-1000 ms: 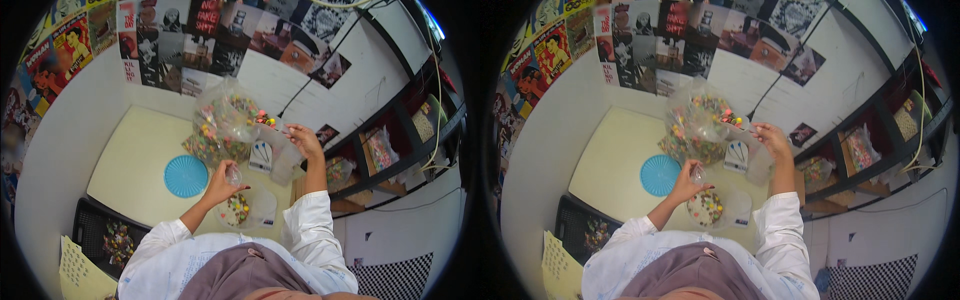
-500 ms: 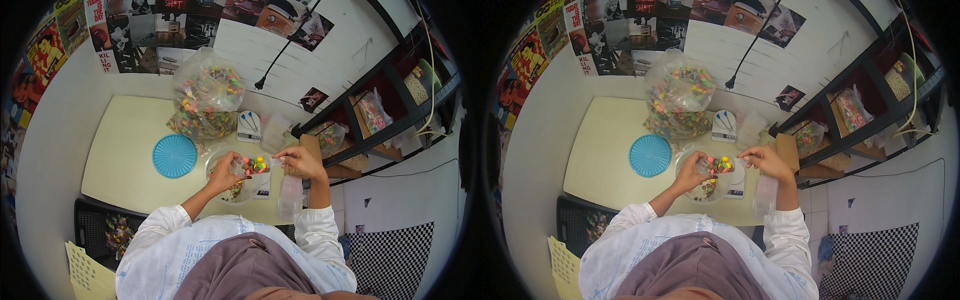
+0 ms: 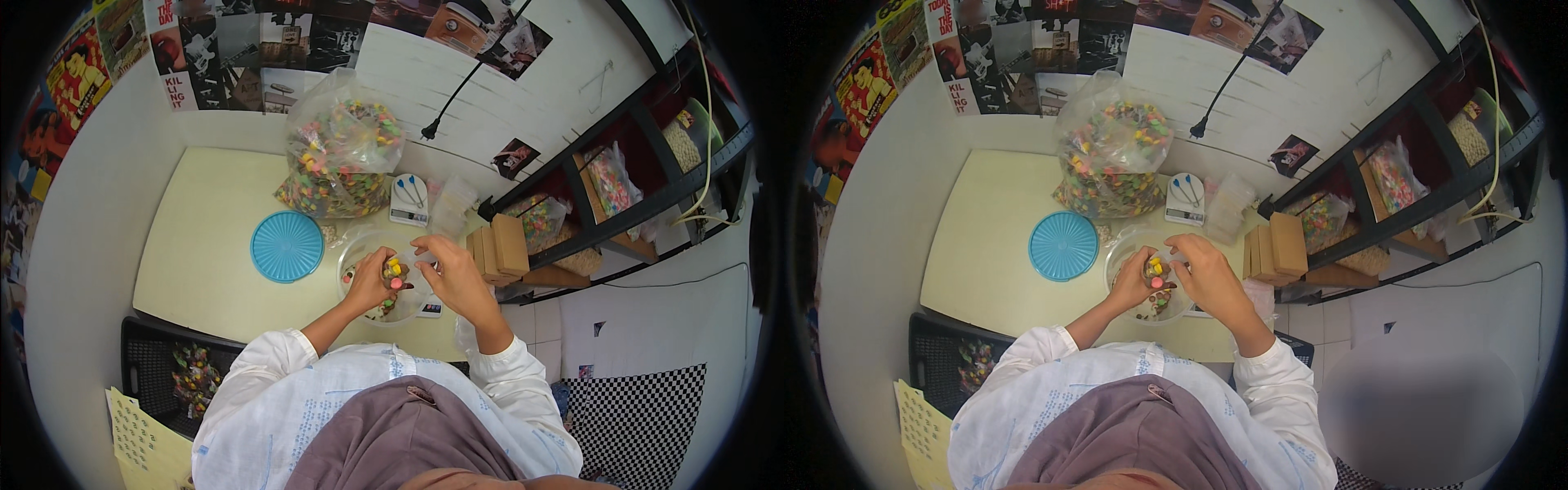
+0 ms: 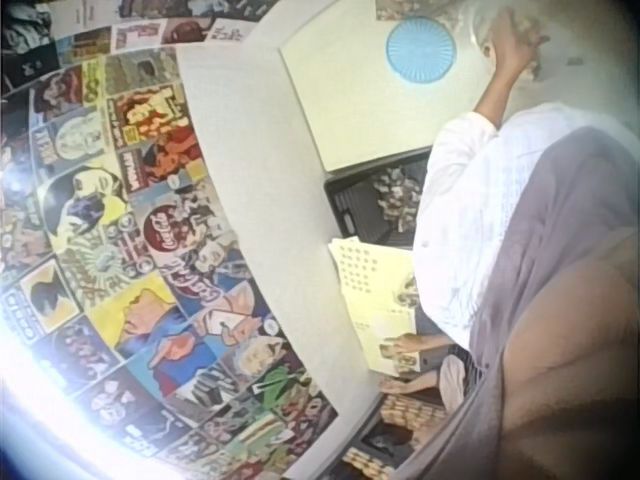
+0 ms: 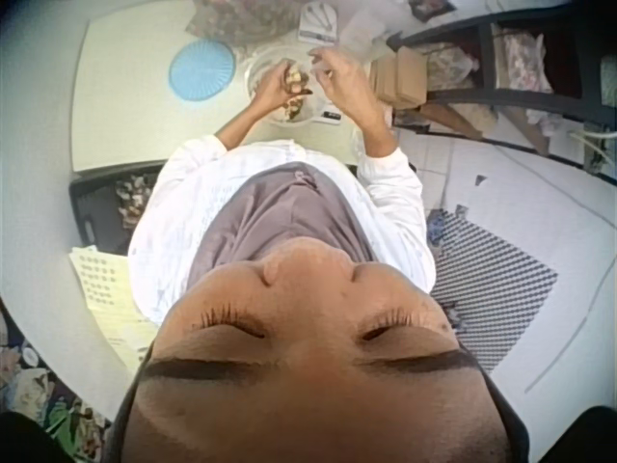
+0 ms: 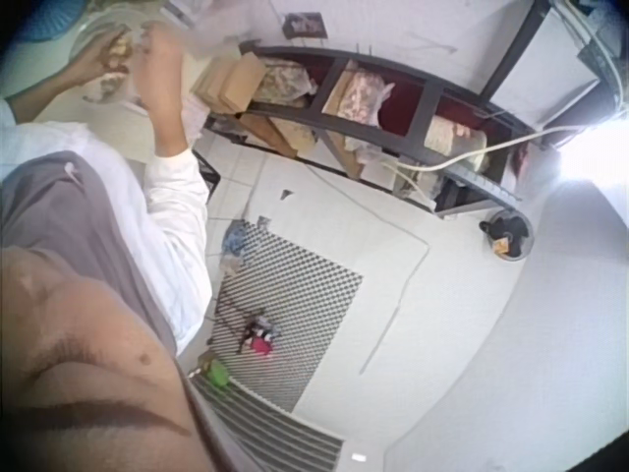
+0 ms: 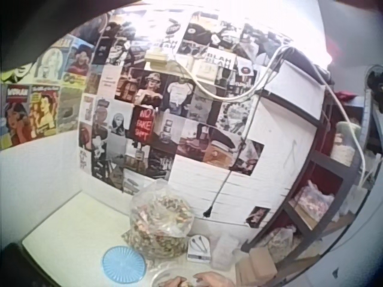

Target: The person scoops colorful candies from a large bag into a clear bowl, then transfers them into small plastic bags. They weigh each filled bag on a digital scale and place the finished packages into a black tray. The process is repeated continuously throughout the clip.

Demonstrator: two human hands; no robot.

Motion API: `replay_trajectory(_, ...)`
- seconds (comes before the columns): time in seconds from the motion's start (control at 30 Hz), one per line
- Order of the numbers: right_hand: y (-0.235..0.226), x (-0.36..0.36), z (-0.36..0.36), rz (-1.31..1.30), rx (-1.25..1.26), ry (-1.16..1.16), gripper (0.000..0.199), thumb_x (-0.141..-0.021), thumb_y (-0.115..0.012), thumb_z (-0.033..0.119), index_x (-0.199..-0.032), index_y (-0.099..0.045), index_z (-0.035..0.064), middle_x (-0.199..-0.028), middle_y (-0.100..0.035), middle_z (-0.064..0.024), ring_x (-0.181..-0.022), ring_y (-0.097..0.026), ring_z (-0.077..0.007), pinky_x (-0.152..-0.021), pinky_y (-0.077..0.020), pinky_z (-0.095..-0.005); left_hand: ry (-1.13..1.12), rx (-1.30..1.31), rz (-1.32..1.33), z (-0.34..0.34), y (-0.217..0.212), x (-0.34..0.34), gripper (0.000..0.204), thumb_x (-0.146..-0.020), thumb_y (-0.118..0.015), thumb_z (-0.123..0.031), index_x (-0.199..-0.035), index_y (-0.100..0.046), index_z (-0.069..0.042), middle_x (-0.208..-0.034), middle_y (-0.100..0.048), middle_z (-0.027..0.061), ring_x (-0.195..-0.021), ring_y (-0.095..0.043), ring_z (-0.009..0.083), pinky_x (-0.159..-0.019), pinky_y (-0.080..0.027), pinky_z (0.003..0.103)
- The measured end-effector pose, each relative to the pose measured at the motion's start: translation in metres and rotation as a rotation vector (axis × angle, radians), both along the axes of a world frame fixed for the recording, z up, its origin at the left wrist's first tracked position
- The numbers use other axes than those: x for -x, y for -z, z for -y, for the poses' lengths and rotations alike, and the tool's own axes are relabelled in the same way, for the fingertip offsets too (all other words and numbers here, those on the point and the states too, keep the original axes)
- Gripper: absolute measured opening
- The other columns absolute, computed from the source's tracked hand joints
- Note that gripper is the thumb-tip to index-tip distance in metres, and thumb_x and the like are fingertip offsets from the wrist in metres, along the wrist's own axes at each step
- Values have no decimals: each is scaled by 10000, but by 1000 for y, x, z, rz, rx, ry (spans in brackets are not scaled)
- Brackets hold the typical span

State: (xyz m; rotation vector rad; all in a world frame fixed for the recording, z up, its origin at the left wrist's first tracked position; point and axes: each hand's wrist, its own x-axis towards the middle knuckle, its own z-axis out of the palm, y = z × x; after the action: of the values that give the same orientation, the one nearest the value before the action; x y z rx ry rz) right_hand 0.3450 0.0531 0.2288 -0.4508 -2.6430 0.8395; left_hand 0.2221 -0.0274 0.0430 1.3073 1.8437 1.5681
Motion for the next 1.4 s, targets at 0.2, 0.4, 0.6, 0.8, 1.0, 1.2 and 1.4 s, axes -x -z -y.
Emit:
replay_trajectory(0.2,7,-1,-1,-88,-112,41,328,-825,-678,-13,-1144,-623,46,-975,-690,-106,-813,-650,-259,-640,-492,-323,29,-17,187,-3,-2,4,625,-653,-901,-331,-1084,-541,-55,-960,-658,131,-924,-636,333,-807,-478,405)
replay_trajectory(0.4,9,-9,-7,-165,-12,143,334,-812,-685,-31,-1135,-627,36,-963,-704,-66,-791,-635,-174,-629,-475,-277,49,-28,205,-6,-3,8,585,-668,-895,-242,-1080,-533,-39,-972,-654,133,-933,-640,325,-809,-495,390)
replay_trajectory(0.6,34,-20,-25,-202,121,286,256,-836,-668,-32,-1085,-649,25,-951,-662,-31,-746,-583,-116,-624,-462,-254,56,-97,217,-10,14,13,592,-670,-894,-242,-1090,-530,-39,-1011,-639,131,-939,-637,315,-823,-493,381)
replay_trajectory(0.8,91,-8,-17,-51,122,62,157,-868,-642,-7,-1023,-661,4,-942,-597,-80,-726,-591,-180,-637,-479,-288,128,-98,274,-7,4,18,533,-704,-869,-175,-1094,-527,-51,-987,-633,75,-952,-619,192,-865,-480,318)
replay_trajectory(1.0,128,-1,-27,3,68,90,107,-876,-651,23,-982,-664,16,-949,-600,-103,-747,-610,-241,-662,-497,-337,245,116,49,-1,17,21,931,-653,-894,-225,-1400,-374,-29,-1286,-545,203,-1218,-529,322,-1033,-414,390)
replay_trajectory(1.2,139,-6,-24,48,46,112,98,-874,-650,14,-971,-669,17,-959,-605,-102,-825,-627,-244,-687,-512,-329,419,245,-171,8,18,34,1277,-578,-921,-249,-1554,-127,-30,-1387,-460,272,-1325,-433,391,-1121,-342,438)
replay_trajectory(1.4,129,-10,-15,4,201,124,167,-857,-630,14,-1014,-669,59,-977,-578,-104,-912,-609,-290,-766,-502,-373,529,260,310,-6,19,43,1017,-635,-913,-259,-1457,-361,-30,-1350,-520,192,-1278,-495,297,-1048,-413,378)
